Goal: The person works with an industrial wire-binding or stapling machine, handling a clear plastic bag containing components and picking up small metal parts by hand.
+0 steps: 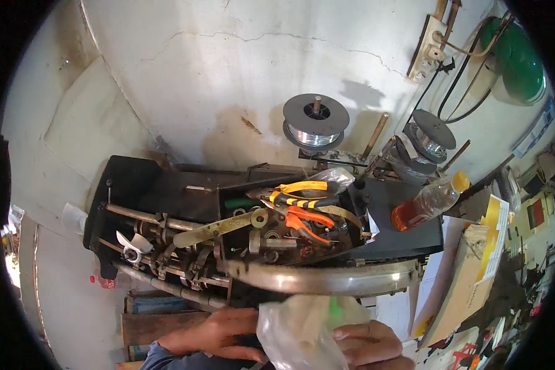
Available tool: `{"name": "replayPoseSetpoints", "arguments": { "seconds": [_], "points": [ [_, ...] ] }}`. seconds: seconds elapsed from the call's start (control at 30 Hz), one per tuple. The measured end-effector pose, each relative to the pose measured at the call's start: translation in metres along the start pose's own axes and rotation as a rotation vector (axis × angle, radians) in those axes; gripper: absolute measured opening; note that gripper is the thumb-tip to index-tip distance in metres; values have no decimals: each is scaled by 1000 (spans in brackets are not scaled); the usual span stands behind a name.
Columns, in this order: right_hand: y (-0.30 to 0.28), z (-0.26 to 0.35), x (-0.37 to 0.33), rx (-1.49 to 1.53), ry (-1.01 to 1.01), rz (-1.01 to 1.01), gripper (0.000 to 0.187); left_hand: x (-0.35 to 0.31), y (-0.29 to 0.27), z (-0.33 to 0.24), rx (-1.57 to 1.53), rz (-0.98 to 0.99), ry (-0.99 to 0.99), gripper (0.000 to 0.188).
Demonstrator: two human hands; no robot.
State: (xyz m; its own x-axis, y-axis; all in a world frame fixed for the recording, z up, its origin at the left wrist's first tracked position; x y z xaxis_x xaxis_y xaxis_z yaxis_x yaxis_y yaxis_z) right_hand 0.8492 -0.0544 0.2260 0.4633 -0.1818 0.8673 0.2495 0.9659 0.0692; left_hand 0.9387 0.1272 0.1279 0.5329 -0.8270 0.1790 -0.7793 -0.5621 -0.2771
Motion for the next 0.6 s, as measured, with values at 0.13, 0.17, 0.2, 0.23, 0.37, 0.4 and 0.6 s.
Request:
{"name": "replayPoseSetpoints", "arguments": {
  "seconds": [0.13, 0.17, 0.2, 0.23, 0.37, 0.4, 0.6],
  "points": [
    [33, -6, 7, -117, 17, 27, 25, -7, 29, 25, -574, 111, -98, 98],
    [35, -13, 8, -111, 4, 40, 26, -7, 34, 27, -592, 122, -114, 97],
    [39, -25, 5, -67, -1, 57, 26, -10, 34, 31, -597, 95, -145, 96],
    [43, -35, 3, -28, -10, 69, 26, -13, 34, 35, -601, 67, -175, 95],
    [44, -46, 6, 19, -39, 92, 28, 15, 29, 22, -589, 108, -148, 90],
    [42, -48, 7, 45, -48, 87, 28, 20, 26, 20, -630, 42, -112, 82],
    [7, -43, 23, 113, -76, 141, 26, 33, -50, -59, 694, -108, 35, 34]
  ]
}}
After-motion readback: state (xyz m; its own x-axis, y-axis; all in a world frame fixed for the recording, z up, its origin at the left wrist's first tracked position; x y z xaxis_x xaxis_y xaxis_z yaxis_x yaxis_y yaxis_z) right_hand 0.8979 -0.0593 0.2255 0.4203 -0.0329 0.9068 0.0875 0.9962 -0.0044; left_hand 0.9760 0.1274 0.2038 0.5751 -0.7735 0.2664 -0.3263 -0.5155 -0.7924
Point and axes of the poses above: each hand's wrist, its own x-axis towards the middle knuckle, its own y-axis out of the palm, z = x × y, the point moved 9 cm from there along x, towards the middle knuckle, and after that the axes turned 1 degree about z, right-handed, at the moved point
